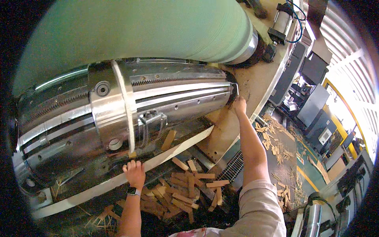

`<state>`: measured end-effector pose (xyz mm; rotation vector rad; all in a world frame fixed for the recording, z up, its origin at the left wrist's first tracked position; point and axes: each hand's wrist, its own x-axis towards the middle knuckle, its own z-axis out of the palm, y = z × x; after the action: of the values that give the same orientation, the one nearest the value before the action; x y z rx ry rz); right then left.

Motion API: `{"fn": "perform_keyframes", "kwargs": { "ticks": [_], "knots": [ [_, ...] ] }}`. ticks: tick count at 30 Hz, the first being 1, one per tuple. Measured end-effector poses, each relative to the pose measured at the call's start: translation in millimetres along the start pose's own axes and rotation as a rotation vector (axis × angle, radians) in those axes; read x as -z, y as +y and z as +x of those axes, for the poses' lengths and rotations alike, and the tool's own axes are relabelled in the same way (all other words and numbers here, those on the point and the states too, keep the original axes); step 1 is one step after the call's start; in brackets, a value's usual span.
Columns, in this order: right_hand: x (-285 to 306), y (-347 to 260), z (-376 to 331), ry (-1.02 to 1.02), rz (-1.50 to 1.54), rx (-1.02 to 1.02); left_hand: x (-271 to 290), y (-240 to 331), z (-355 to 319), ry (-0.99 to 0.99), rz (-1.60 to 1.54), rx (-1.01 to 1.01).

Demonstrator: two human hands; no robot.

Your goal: The person uses a tape measure to measure the length of a large, curved metal pipe attached to a machine. They extend the tape measure along the pipe's surface, hold it in place, and read the measurement. The person also briefly handles a small white object and a metal rod near the pipe.

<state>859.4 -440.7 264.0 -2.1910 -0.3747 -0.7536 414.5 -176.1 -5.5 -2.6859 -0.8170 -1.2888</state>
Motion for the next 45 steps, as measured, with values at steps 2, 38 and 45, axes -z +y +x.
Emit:
{"fn": "perform_keyframes", "kwargs": {
  "ticks": [2, 38, 45],
  "knots": [
    [-0.8, -2.6, -6.5, -0.021, 0.050, -0.063, -4.3, 1.9, 0.8, 0.013, 0.018, -0.008],
    [34.7, 37.5, -75.0, 0.107, -0.052, -0.024, 7.0, 5.5, -1.5, -0.075, -0.088, -0.017],
    [71.0, 124.7, -210.8, -0.316, -0.115, 0.011, 9.4, 5.9, -0.2, -0.086, -0.076, -0.061]
  ]
}}
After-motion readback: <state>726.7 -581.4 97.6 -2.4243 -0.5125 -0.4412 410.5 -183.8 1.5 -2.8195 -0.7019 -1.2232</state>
